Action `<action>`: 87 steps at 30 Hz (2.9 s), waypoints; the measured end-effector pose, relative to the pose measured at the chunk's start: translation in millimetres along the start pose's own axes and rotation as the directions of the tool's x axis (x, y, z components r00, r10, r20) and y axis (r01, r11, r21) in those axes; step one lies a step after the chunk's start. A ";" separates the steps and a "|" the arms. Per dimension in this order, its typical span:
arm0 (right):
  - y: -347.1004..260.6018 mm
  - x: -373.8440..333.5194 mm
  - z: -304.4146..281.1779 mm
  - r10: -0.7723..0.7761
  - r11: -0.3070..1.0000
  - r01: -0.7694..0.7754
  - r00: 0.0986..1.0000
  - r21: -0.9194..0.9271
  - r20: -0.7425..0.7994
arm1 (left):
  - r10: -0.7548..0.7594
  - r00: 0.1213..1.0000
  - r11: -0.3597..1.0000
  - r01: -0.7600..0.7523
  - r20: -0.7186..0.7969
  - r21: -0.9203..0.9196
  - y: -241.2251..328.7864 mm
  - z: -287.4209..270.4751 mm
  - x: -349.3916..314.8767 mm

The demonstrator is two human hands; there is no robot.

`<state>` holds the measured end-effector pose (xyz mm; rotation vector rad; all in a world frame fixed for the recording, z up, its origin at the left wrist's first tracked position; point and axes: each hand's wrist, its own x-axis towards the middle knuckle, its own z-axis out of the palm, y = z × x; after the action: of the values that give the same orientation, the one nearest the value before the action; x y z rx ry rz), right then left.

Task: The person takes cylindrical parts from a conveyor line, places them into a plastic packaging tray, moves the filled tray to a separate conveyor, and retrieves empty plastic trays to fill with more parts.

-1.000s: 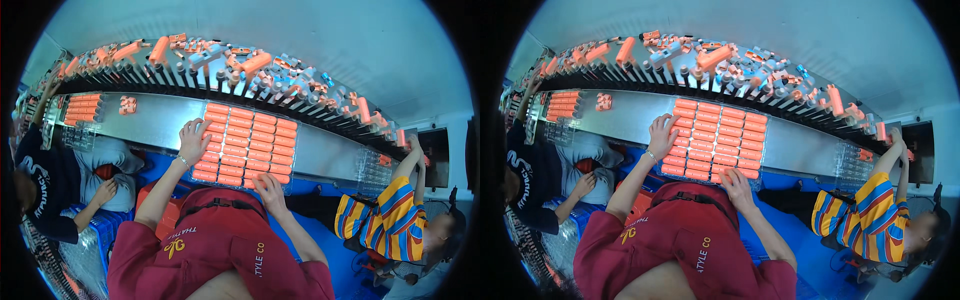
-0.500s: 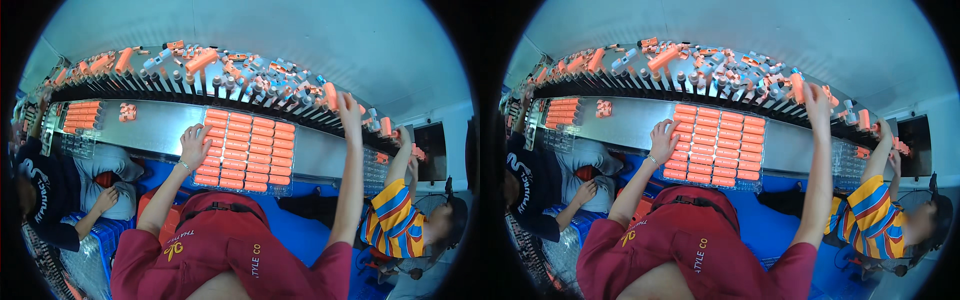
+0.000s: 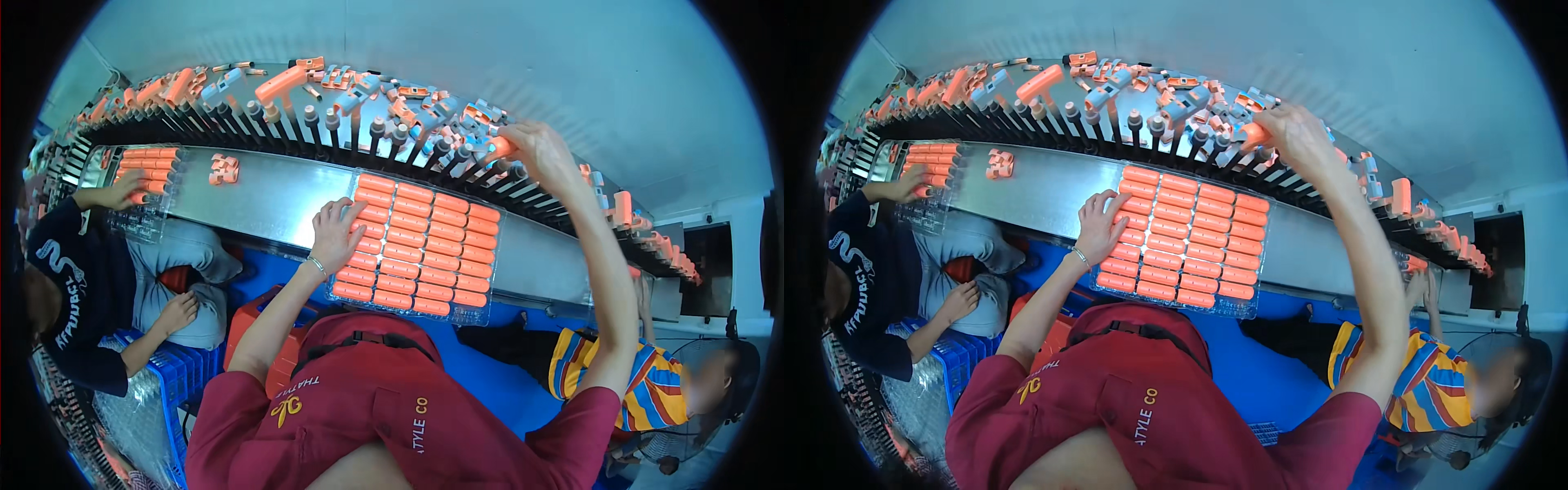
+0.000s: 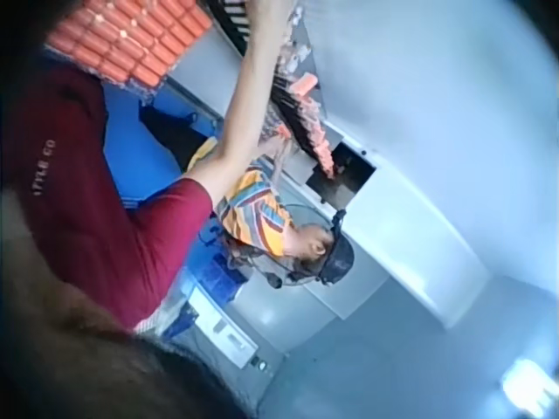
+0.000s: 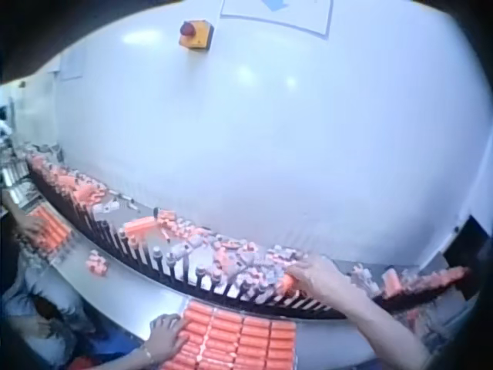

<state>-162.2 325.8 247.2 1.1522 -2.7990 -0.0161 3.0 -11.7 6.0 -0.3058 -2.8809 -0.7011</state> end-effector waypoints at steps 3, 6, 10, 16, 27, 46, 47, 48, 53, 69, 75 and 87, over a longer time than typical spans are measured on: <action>-30.4 -6.2 15.2 -0.012 0.994 -0.031 0.920 -0.102 -0.392 | -0.049 0.998 0.994 0.044 -0.044 -0.099 2.7 -0.8 -0.4; -68.3 -30.6 21.4 0.172 0.983 -0.180 0.815 0.040 -0.553 | -0.061 0.989 0.984 0.037 -0.137 -0.172 -4.1 -2.5 -4.1; -113.9 -140.4 81.3 0.290 0.938 -0.217 0.918 0.272 -0.269 | -0.058 0.986 0.966 0.017 -0.156 -0.258 -17.3 3.9 -3.1; -178.6 -255.0 147.2 0.395 0.871 -0.324 0.909 0.369 -0.135 | -0.213 0.973 0.886 0.231 0.090 -0.401 -13.1 0.3 3.5; -175.6 -264.6 213.1 0.917 -0.073 -0.679 0.242 0.730 0.316 | -0.137 0.987 0.979 0.148 0.085 -0.140 -9.9 -3.6 1.7; -347.6 -252.6 134.0 0.892 -0.321 -0.889 -0.400 0.326 -0.212 | 0.390 0.843 0.530 0.123 0.370 -0.839 39.1 25.0 60.9; -361.1 -247.3 138.6 0.848 -0.362 -0.848 -0.472 0.386 -0.240 | 0.480 0.815 0.538 0.020 0.325 -0.843 47.1 28.1 75.4; -379.9 -238.7 141.0 0.797 -0.412 -0.789 -0.554 0.455 -0.239 | 0.556 0.745 0.566 -0.015 0.368 -0.824 59.2 14.6 88.6; -503.9 -173.3 57.6 0.435 -0.676 -0.386 -0.897 0.627 -0.082 | 0.874 0.264 0.483 -0.396 0.407 -0.781 153.1 -114.5 120.9; -1042.4 -179.0 0.8 -0.188 -0.938 0.218 -0.973 0.270 0.132 | 0.122 -0.890 0.844 -0.141 0.440 -0.518 51.2 -116.0 -331.4; -1108.0 -250.2 61.4 -0.286 -0.910 0.286 -0.957 0.300 0.042 | 0.059 -0.823 0.719 -0.358 0.565 -0.596 25.8 -87.5 -411.3; -983.4 -434.3 16.7 0.193 -0.926 -0.347 -0.775 0.150 -0.601 | -0.376 -0.862 0.605 -0.507 0.341 -0.614 86.4 -98.9 -461.4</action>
<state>831.4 -69.1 134.0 -2.2479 -1.3083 -0.4862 479.7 -56.4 36.7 1.2145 0.3900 -0.7423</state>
